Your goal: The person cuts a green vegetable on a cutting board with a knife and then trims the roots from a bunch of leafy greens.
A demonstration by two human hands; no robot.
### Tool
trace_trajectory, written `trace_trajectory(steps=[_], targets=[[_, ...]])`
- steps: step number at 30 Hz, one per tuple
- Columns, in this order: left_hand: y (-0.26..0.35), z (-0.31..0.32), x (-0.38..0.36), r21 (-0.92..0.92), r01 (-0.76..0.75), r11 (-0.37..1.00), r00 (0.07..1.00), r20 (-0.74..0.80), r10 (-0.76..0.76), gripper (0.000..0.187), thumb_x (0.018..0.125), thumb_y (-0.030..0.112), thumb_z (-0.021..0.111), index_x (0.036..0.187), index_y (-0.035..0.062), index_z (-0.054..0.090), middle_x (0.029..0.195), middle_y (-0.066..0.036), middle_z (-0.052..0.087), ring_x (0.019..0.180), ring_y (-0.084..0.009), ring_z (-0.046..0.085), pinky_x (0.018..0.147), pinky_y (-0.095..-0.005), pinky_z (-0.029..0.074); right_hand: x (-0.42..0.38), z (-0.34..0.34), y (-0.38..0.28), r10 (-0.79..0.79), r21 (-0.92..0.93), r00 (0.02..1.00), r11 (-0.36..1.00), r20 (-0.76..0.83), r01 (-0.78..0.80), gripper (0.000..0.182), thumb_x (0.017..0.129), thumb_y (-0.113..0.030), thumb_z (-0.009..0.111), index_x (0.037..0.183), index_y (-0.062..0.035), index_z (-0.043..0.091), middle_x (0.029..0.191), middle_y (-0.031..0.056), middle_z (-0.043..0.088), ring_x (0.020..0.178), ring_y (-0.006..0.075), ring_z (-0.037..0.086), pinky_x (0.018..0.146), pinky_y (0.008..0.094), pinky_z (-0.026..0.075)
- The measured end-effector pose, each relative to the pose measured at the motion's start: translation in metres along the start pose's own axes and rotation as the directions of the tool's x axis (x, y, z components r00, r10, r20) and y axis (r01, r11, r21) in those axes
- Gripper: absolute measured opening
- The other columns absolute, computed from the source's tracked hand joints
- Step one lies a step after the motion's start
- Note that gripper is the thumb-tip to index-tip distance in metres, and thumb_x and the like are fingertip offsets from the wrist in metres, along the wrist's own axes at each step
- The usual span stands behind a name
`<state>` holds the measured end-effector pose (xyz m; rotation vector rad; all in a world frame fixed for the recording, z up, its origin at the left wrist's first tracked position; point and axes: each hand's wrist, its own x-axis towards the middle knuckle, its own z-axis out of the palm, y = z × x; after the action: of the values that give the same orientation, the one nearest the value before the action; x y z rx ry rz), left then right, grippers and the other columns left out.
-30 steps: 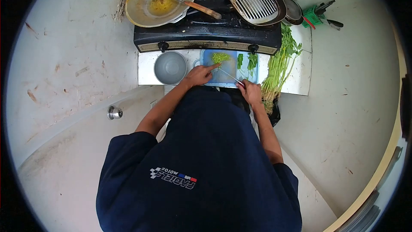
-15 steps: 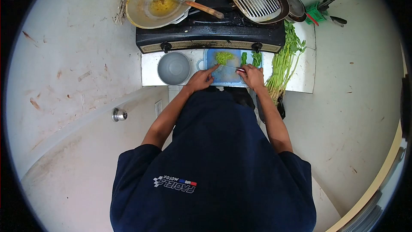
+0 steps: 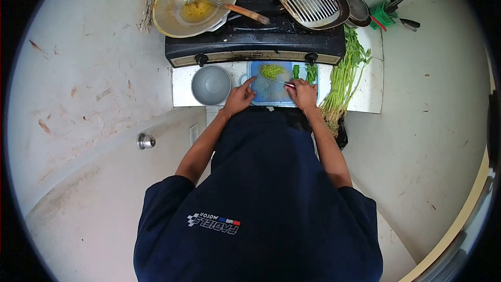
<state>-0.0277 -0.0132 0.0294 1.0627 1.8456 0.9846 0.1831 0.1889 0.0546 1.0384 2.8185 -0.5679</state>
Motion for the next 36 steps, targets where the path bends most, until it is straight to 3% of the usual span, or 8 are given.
trace_trajectory(steps=[5,8,11,20,25,30,36], targets=[[0.019,-0.001,0.001,-0.046,0.001,0.999,0.999,0.038,0.001,0.066,0.094,0.012,0.066,0.156,0.0179,0.045,0.077,-0.009,0.065,0.066,-0.0211,0.065,0.066,-0.0353,0.053,-0.001,-0.002,-0.006,-0.027,-0.052,0.999,0.998,-0.042,0.025,0.033,0.091,-0.039,0.068,0.115,-0.0163,0.070,0.109,0.0068,0.067,0.106,0.0268,0.063,0.085,0.0531,0.039],[0.013,0.005,0.006,0.005,-0.121,0.993,0.986,0.114,0.120,0.069,0.092,0.010,0.065,0.157,0.0218,0.045,0.082,-0.010,0.066,0.068,-0.0226,0.065,0.068,-0.0362,0.054,-0.008,-0.005,-0.008,-0.017,-0.045,0.998,0.999,-0.060,0.014,0.034,0.089,-0.035,0.070,0.116,-0.0149,0.070,0.111,0.0072,0.065,0.108,0.0267,0.060,0.086,0.0518,0.037],[0.018,0.008,0.012,0.064,-0.066,0.996,0.984,0.173,0.054,0.070,0.090,0.010,0.066,0.156,0.0234,0.046,0.088,-0.010,0.068,0.072,-0.0233,0.067,0.069,-0.0374,0.054,-0.018,-0.004,-0.010,-0.007,-0.034,0.992,0.999,-0.123,0.003,0.031,0.088,-0.031,0.073,0.114,-0.0138,0.070,0.110,0.0073,0.063,0.108,0.0272,0.059,0.087,0.0506,0.037],[0.007,0.008,0.030,0.083,-0.005,0.997,0.998,0.069,-0.001,0.060,0.094,0.015,0.068,0.151,0.0186,0.051,0.079,-0.012,0.068,0.068,-0.0239,0.067,0.069,-0.0388,0.054,-0.073,-0.003,0.003,0.140,0.045,0.973,0.990,-0.183,-0.134,0.031,0.087,-0.033,0.074,0.112,-0.0141,0.072,0.103,0.0064,0.064,0.101,0.0288,0.062,0.086,0.0496,0.040],[0.005,0.007,0.029,0.059,-0.082,0.995,0.996,0.028,0.081,0.054,0.094,0.013,0.069,0.146,0.0124,0.055,0.080,-0.011,0.066,0.065,-0.0218,0.064,0.066,-0.0380,0.053,-0.115,0.012,0.020,0.289,0.198,0.945,0.946,-0.154,-0.257,0.029,0.089,-0.034,0.075,0.109,-0.0135,0.072,0.105,0.0061,0.066,0.105,0.0293,0.063,0.087,0.0490,0.042],[0.021,0.020,0.037,0.062,-0.128,0.990,0.991,0.051,0.125,0.043,0.094,0.013,0.068,0.137,0.0067,0.062,0.084,-0.012,0.067,0.065,-0.0219,0.064,0.065,-0.0368,0.053,-0.137,0.026,0.035,0.408,0.383,0.907,0.858,-0.107,-0.341,0.030,0.090,-0.034,0.075,0.110,-0.0120,0.072,0.106,0.0075,0.069,0.103,0.0306,0.066,0.085,0.0475,0.045],[0.065,0.045,0.061,0.127,-0.204,0.971,0.971,0.150,0.184,0.031,0.094,0.014,0.067,0.124,0.0041,0.068,0.096,-0.012,0.067,0.075,-0.0263,0.066,0.072,-0.0385,0.054,-0.146,0.022,0.054,0.478,0.439,0.862,0.819,-0.170,-0.368,0.031,0.090,-0.033,0.076,0.108,-0.0085,0.072,0.101,0.0102,0.070,0.096,0.0327,0.068,0.081,0.0465,0.048]])
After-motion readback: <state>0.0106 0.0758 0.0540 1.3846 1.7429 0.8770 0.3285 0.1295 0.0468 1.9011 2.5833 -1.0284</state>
